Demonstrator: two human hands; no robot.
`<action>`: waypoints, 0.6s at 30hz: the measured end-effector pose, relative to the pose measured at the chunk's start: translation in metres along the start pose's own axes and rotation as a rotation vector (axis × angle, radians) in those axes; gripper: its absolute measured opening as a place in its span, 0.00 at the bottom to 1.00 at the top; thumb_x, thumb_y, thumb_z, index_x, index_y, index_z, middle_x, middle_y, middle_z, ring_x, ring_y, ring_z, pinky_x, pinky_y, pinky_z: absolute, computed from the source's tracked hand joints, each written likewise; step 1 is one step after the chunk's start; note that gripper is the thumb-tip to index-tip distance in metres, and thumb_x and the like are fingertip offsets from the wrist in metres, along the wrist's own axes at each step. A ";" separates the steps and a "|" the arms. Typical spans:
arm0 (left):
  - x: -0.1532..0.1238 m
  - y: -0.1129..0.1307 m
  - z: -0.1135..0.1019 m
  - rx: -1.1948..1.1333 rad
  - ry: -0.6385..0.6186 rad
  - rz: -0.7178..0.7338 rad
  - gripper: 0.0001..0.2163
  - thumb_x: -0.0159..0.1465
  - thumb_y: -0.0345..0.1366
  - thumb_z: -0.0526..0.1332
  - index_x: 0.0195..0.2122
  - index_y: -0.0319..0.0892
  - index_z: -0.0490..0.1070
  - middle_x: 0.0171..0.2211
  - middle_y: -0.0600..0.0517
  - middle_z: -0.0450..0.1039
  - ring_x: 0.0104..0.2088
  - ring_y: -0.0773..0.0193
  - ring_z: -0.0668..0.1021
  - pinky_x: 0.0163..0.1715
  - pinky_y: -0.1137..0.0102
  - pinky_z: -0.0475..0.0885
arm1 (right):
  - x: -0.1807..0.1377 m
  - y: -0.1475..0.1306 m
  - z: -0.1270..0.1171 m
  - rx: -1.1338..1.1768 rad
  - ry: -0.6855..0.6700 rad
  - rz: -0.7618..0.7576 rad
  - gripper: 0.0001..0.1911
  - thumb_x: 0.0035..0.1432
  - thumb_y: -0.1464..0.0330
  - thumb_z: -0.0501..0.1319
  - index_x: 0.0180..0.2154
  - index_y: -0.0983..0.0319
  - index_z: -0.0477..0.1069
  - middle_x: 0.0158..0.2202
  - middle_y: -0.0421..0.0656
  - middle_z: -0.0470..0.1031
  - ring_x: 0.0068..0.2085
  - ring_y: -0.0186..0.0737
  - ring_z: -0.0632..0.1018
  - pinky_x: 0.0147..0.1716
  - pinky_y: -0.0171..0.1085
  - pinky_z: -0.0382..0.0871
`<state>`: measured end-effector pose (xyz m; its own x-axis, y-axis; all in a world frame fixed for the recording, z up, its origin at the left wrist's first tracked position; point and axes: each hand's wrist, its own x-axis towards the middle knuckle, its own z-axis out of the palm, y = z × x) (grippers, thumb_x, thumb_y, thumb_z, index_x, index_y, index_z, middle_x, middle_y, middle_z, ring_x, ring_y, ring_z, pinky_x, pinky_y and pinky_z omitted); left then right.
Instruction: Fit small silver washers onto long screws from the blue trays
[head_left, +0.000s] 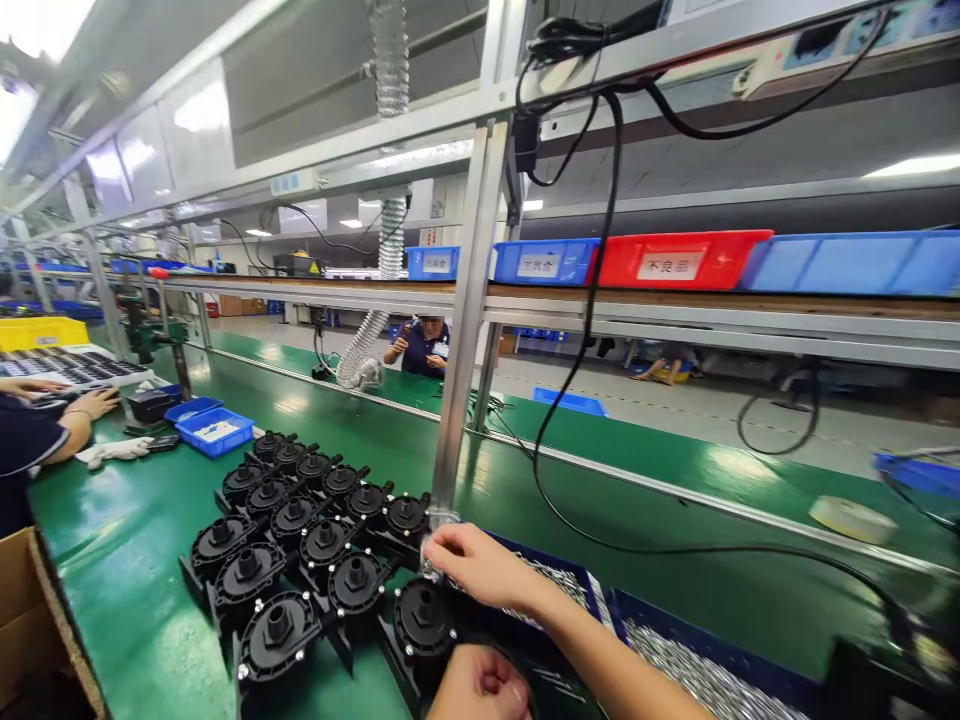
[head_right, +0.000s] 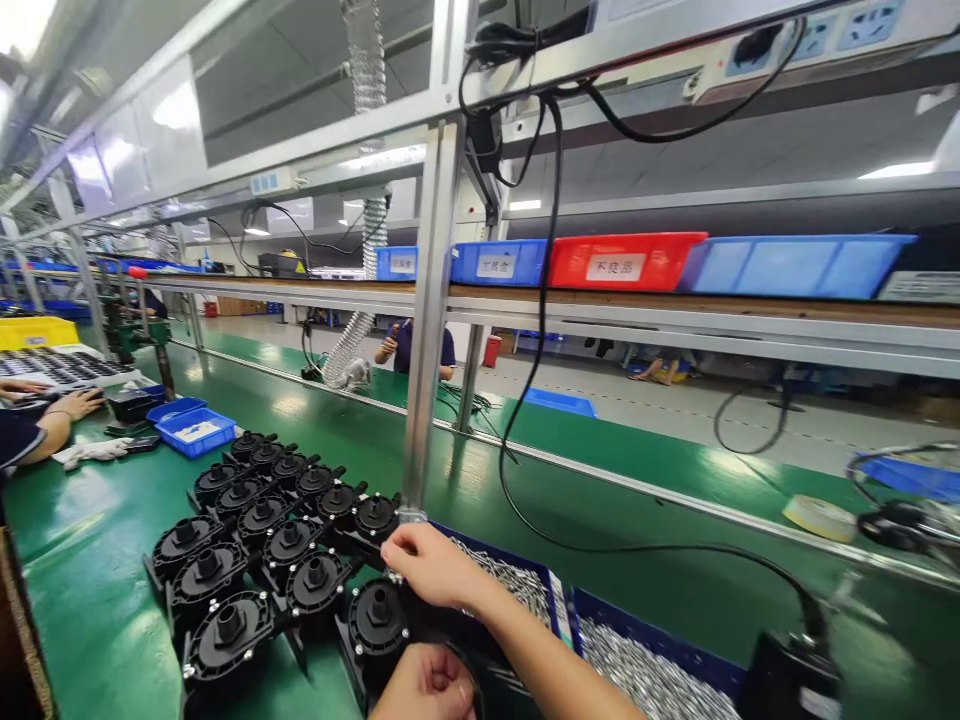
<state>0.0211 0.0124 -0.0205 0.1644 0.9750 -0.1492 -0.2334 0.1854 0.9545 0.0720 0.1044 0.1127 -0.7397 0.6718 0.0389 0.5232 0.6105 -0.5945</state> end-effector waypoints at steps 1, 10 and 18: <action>0.000 -0.001 0.001 -0.005 -0.008 -0.009 0.26 0.51 0.58 0.74 0.29 0.41 0.67 0.24 0.53 0.74 0.17 0.73 0.69 0.19 0.76 0.60 | -0.027 0.012 0.000 0.100 -0.015 0.039 0.19 0.72 0.61 0.53 0.47 0.64 0.79 0.37 0.44 0.82 0.33 0.41 0.81 0.29 0.33 0.72; -0.007 -0.008 -0.001 0.044 -0.019 -0.046 0.33 0.51 0.69 0.68 0.29 0.39 0.69 0.17 0.56 0.69 0.09 0.76 0.61 0.09 0.78 0.49 | -0.177 0.087 0.070 1.023 0.375 0.315 0.37 0.52 0.43 0.74 0.51 0.65 0.76 0.40 0.53 0.83 0.37 0.48 0.84 0.33 0.39 0.77; -0.015 0.007 0.001 0.027 -0.075 -0.100 0.25 0.57 0.60 0.69 0.28 0.39 0.70 0.11 0.59 0.62 0.10 0.77 0.54 0.11 0.78 0.44 | -0.178 0.088 0.091 1.188 0.486 0.286 0.35 0.49 0.44 0.77 0.47 0.65 0.81 0.45 0.54 0.84 0.43 0.50 0.85 0.40 0.40 0.80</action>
<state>0.0181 -0.0008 -0.0111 0.2574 0.9397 -0.2252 -0.1864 0.2769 0.9426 0.2105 0.0003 -0.0195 -0.3086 0.9486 -0.0702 -0.2385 -0.1486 -0.9597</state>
